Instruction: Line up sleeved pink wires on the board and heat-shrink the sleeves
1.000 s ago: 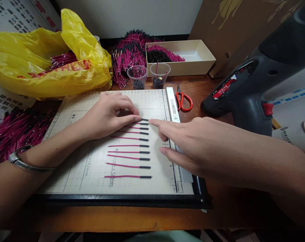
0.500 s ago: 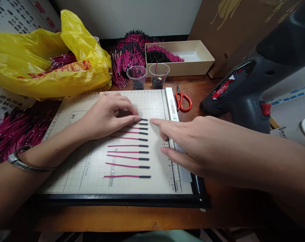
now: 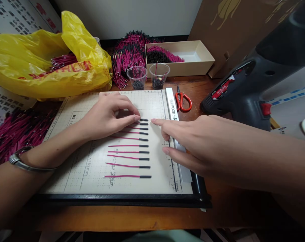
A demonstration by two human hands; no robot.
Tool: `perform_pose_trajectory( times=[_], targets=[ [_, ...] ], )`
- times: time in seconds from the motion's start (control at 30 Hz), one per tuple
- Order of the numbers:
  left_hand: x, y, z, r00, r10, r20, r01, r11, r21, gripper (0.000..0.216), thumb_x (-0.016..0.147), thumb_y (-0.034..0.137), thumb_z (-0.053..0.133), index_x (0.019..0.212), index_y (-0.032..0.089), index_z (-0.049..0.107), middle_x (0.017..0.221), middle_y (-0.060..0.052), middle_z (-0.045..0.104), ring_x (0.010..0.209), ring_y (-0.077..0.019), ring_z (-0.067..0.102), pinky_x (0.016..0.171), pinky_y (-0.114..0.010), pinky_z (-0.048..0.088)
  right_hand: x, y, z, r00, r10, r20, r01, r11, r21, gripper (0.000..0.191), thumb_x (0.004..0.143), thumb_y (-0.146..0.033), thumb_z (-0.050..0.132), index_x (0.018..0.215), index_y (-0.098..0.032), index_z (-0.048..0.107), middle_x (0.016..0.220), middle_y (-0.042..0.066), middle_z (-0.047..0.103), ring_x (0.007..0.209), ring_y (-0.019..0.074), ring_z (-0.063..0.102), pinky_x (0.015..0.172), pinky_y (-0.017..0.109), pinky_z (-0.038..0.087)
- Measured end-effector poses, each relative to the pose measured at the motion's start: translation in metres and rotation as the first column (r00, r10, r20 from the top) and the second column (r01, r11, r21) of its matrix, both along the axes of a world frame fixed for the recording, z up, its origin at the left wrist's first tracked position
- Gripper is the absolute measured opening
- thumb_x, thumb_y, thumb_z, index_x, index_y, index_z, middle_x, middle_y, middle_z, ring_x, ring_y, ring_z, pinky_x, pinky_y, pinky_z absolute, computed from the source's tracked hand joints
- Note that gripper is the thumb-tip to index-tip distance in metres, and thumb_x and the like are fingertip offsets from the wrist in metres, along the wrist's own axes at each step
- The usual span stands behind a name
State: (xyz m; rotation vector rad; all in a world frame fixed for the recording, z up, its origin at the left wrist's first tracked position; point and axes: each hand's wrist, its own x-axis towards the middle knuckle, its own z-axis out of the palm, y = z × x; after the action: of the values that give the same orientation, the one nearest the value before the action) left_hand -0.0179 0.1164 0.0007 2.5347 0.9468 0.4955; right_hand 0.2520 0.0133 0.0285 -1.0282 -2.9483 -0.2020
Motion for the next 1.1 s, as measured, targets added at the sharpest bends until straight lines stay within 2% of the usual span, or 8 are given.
perform_pose_trajectory(
  times=[0.23,0.37,0.6,0.67,0.8,0.97,1.1],
  targets=[
    [0.0,-0.005,0.003,0.999,0.043,0.029,-0.043,0.999,0.018,0.027,0.093,0.044,0.066,0.081,0.023,0.078,0.086,-0.003,0.076,0.085,-0.021,0.063,0.082,-0.038,0.04,-0.006,0.0,0.004,0.996,0.085,0.033,-0.085,0.996,-0.009,0.024,0.1,-0.02,0.054,0.112,-0.017,0.074,0.09,0.005,0.071,0.057,0.0137,0.036,0.057,0.034,0.011],
    [0.0,-0.005,0.004,0.999,0.041,-0.015,-0.041,0.999,0.013,0.029,0.093,0.047,0.065,0.079,0.024,0.076,0.085,-0.003,0.075,0.085,-0.0215,0.06,0.084,-0.039,0.037,-0.012,0.002,0.007,0.995,0.094,0.042,-0.093,0.995,-0.03,0.027,0.101,-0.02,0.052,0.114,-0.015,0.074,0.094,0.007,0.073,0.056,0.0142,0.04,0.055,0.034,0.012],
    [-0.002,-0.006,0.002,0.999,0.009,-0.041,-0.008,1.0,0.025,0.03,0.092,0.047,0.065,0.078,0.024,0.078,0.079,-0.001,0.072,0.082,-0.0204,0.057,0.088,-0.042,0.034,-0.019,0.001,0.014,0.998,0.001,0.066,0.009,0.988,-0.157,0.033,0.106,-0.023,0.043,0.114,-0.014,0.074,0.1,0.01,0.075,0.053,0.0127,0.043,0.052,0.034,0.014],
    [-0.002,-0.006,0.002,0.999,-0.001,-0.037,0.002,1.0,0.019,0.028,0.092,0.045,0.066,0.078,0.024,0.078,0.079,-0.001,0.072,0.082,-0.0204,0.057,0.087,-0.042,0.034,-0.019,0.001,0.015,0.996,0.029,0.082,-0.016,0.989,-0.145,0.033,0.105,-0.022,0.044,0.111,-0.016,0.076,0.104,0.01,0.076,0.054,0.0124,0.042,0.054,0.034,0.012],
    [-0.002,-0.005,0.003,0.999,-0.016,-0.048,0.016,1.0,-0.001,0.027,0.092,0.044,0.066,0.079,0.024,0.078,0.079,-0.001,0.071,0.081,-0.0201,0.057,0.086,-0.042,0.033,-0.015,0.0,0.013,0.986,0.141,0.092,-0.137,0.99,-0.044,0.028,0.101,-0.017,0.051,0.103,-0.019,0.079,0.107,0.011,0.078,0.057,0.013,0.041,0.058,0.034,0.007],
    [-0.003,-0.004,0.001,0.998,-0.014,-0.058,0.014,1.0,-0.004,0.028,0.093,0.045,0.066,0.079,0.025,0.079,0.079,-0.001,0.071,0.08,-0.0197,0.055,0.088,-0.04,0.033,-0.013,-0.001,0.008,0.994,0.092,0.051,-0.091,0.995,-0.032,0.03,0.103,-0.02,0.048,0.109,-0.017,0.077,0.101,0.01,0.078,0.054,0.0128,0.038,0.056,0.034,0.009],
    [-0.003,-0.004,0.001,0.998,-0.026,-0.055,0.026,1.0,-0.014,0.028,0.094,0.045,0.066,0.08,0.025,0.078,0.081,-0.001,0.071,0.081,-0.0197,0.055,0.087,-0.04,0.031,-0.013,-0.001,0.008,0.989,0.123,0.081,-0.122,0.992,-0.022,0.03,0.102,-0.018,0.048,0.109,-0.017,0.077,0.107,0.012,0.078,0.056,0.0139,0.04,0.057,0.034,0.009]
  ],
)
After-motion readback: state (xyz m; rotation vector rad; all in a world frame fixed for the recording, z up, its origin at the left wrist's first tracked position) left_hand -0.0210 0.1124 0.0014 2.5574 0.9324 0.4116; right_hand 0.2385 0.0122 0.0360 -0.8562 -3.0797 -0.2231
